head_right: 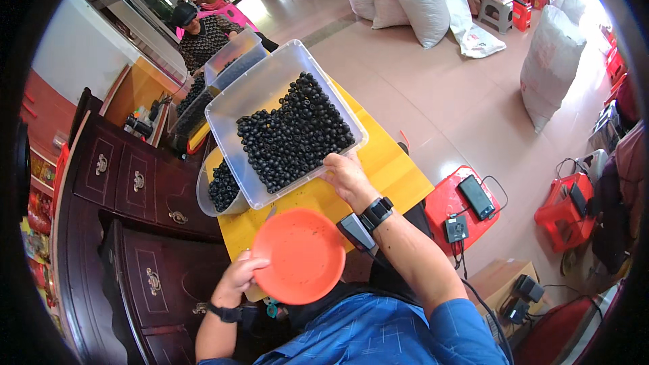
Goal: Inspecting and sorting small black objects into containers on a worktable.
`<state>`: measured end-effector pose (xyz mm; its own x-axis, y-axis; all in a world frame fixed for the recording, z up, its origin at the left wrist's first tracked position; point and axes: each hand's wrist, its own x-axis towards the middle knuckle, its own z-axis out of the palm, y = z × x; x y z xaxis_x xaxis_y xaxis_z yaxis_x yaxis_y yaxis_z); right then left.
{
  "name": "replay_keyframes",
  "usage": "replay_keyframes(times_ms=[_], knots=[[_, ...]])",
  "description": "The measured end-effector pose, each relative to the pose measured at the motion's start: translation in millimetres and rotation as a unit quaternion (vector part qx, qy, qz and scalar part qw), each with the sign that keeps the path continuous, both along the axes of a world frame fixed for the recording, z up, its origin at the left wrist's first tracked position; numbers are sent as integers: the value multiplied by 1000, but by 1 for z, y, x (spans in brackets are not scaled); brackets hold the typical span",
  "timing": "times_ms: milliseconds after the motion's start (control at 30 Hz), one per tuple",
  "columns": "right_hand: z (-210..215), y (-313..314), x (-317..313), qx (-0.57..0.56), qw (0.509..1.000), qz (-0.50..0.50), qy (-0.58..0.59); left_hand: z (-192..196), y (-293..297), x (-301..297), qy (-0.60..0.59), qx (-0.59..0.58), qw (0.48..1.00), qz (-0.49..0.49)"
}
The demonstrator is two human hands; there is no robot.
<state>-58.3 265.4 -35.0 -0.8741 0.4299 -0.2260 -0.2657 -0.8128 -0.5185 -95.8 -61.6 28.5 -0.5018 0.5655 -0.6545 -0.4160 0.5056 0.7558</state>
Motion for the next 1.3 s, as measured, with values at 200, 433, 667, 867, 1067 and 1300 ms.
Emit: replay_keyframes(times_ms=[200, 433, 667, 867, 1067, 1300], knots=[[8, -4, 8, -9, 999, -33, -32, 123, 6, -35, 298, 54, 951, 61], [11, -9, 10, -3, 999, -29, -14, 166, 114, -93, 806, -41, 589, -42], [-1, -5, 10, -2, 1000, -1, -13, 129, 184, -142, 888, -70, 421, -171], [7, -8, 14, -2, 1000, -12, -19, 119, 194, -186, 878, -169, 391, -219], [9, -4, 5, -16, 999, -10, -27, 108, 190, -211, 742, -231, 613, -141], [13, -2, -6, -14, 998, -31, -52, 69, 173, -204, 521, -197, 827, -78]])
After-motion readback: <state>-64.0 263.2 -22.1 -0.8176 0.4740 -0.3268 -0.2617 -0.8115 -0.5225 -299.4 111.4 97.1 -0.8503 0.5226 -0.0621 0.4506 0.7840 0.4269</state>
